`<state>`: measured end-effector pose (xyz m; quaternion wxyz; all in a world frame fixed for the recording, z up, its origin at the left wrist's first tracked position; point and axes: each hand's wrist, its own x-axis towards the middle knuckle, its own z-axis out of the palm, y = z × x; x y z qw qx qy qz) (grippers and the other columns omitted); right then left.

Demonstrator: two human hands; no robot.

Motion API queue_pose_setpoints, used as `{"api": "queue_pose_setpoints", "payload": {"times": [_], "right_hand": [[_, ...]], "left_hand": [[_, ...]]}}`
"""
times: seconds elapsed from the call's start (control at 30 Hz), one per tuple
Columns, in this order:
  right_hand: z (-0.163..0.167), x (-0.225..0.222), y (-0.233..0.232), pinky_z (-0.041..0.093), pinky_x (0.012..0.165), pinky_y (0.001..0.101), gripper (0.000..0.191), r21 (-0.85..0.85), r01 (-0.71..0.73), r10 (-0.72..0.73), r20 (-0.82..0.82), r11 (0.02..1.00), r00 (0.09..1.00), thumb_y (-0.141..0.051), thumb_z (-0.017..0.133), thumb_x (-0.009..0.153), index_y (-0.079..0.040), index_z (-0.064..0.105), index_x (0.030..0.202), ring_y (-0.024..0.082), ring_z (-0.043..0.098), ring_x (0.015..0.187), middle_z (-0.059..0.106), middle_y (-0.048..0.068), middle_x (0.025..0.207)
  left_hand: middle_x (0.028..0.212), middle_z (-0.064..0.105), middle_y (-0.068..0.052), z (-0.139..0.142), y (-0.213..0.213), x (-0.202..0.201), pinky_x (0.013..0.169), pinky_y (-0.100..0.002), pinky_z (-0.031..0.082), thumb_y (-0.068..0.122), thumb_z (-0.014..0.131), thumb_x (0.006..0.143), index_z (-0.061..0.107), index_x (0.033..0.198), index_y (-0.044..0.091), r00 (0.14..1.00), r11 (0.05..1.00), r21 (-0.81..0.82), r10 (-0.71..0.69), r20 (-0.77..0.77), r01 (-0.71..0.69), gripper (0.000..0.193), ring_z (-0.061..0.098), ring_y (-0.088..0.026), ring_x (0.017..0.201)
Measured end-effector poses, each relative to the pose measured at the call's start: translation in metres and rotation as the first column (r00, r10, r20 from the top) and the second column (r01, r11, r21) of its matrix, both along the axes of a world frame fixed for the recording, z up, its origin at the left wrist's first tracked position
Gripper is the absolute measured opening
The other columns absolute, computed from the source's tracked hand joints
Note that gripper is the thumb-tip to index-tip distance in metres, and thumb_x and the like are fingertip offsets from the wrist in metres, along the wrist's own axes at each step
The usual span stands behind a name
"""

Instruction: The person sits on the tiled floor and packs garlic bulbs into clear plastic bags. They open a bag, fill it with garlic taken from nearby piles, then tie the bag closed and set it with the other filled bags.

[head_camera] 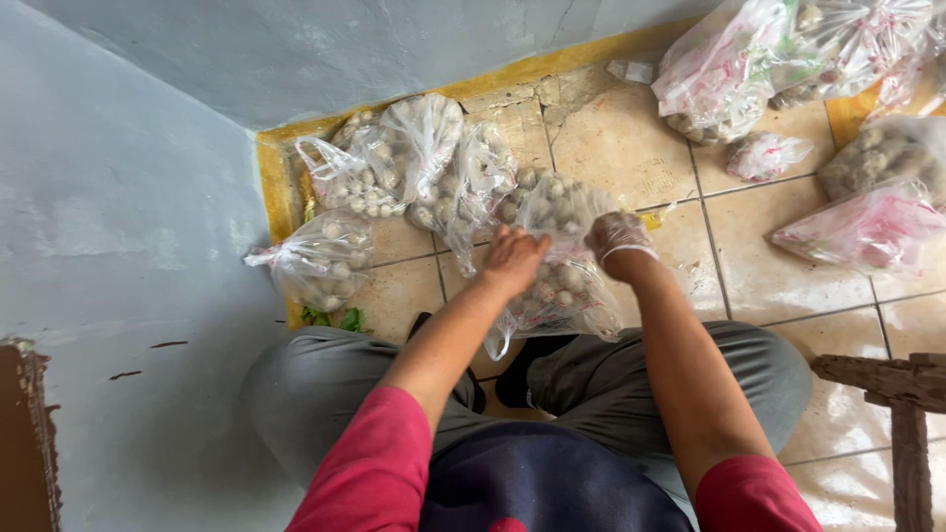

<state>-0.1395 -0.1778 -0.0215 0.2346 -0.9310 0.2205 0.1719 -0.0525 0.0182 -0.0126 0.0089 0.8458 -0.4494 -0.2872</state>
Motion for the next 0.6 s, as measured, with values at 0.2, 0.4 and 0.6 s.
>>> {"api": "queue_pose_setpoints", "payload": {"times": [0.2,0.4,0.6], "right_hand": [[-0.007,-0.026,-0.028,0.051,0.069,0.0316,0.017,0.729,0.455,-0.754,0.126,0.512,0.645,-0.025,0.063,0.104,-0.01,0.057,0.107,0.013,0.054,0.078,0.059,-0.001,0.086],[0.036,-0.043,-0.008,0.053,0.087,0.0314,0.027,0.567,0.067,-0.49,0.64,0.821,0.591,-0.011,0.074,0.107,-0.004,0.049,0.111,0.013,0.057,0.101,0.055,0.003,0.105],[0.037,-0.065,0.067,0.05,0.099,0.0375,0.019,0.541,-0.372,0.5,-0.105,0.754,0.86,-0.016,0.07,0.094,-0.016,0.075,0.113,0.024,0.063,0.115,0.074,0.006,0.12]], "left_hand": [[0.121,0.067,-0.016,0.048,0.061,0.033,0.107,-0.045,0.054,0.011,0.045,0.107,0.06,0.143,0.019,0.896,0.933,-0.087,0.307,-0.321,-0.35,0.039,0.07,-0.03,0.111],[0.156,0.031,-0.029,0.099,0.101,-0.027,0.106,-0.062,0.038,0.05,0.073,0.089,0.033,0.154,0.016,0.981,0.976,-0.165,0.114,-0.157,-0.139,0.084,0.04,-0.047,0.137],[0.114,0.075,-0.013,0.053,0.123,-0.079,0.086,-0.051,0.057,0.021,0.064,0.102,0.049,0.157,0.016,0.995,0.996,0.006,0.09,-0.031,-0.09,0.056,0.072,-0.032,0.099]]}}
